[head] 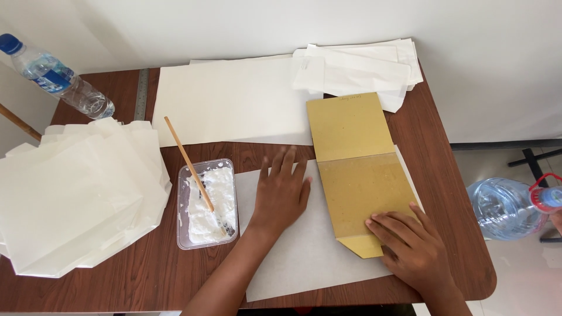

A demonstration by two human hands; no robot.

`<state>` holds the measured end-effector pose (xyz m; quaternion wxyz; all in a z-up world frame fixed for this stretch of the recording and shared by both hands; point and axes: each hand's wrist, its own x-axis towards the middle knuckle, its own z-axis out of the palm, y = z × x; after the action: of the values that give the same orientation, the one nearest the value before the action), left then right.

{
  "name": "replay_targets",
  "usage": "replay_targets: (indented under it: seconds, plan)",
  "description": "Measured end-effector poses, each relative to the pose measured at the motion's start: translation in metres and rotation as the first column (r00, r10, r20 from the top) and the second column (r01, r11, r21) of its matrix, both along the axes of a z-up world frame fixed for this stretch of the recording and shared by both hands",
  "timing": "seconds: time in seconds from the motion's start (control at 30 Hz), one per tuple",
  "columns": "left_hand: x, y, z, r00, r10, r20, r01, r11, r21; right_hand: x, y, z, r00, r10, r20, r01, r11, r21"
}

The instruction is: Manual assembly of paper bags using a template, glue, and a brush.

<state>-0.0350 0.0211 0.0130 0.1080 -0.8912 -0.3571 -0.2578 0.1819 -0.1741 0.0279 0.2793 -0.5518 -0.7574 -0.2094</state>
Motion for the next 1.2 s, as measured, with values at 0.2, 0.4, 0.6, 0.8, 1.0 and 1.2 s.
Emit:
replay_targets:
  seconds: [0.2,0.4,0.6,0.8,1.0,1.2]
  plan:
    - [-0.014,-0.021,-0.008,0.962,-0.2,-0.187,0.129,0.933,-0.337,-0.003,-0.015,0.006,0.997,0.024,-0.071,-0.03,0.996,-0.082]
    - [-0.009,-0.036,0.001,0.932,-0.273,-0.239,0.146,0.886,-0.441,-0.015,-0.024,0.027,0.992,-0.008,-0.127,0.015,0.999,0.051]
    - [-0.015,-0.035,-0.005,0.947,-0.235,-0.219,0.129,0.903,-0.411,-0.026,-0.009,0.009,0.995,0.021,-0.099,-0.032,0.993,-0.114]
    - [-0.017,-0.03,-0.006,0.955,-0.2,-0.219,0.075,0.877,-0.474,-0.013,-0.01,-0.003,0.985,0.064,-0.158,-0.1,0.967,-0.233]
    - [-0.017,-0.028,0.0,0.957,-0.161,-0.242,-0.015,0.805,-0.594,-0.005,-0.022,0.009,0.974,0.054,-0.222,-0.147,0.892,-0.427]
    - [-0.025,-0.018,0.001,0.945,-0.103,-0.312,-0.104,0.807,-0.582,0.005,-0.035,0.01,0.944,-0.117,-0.308,-0.105,0.778,-0.62]
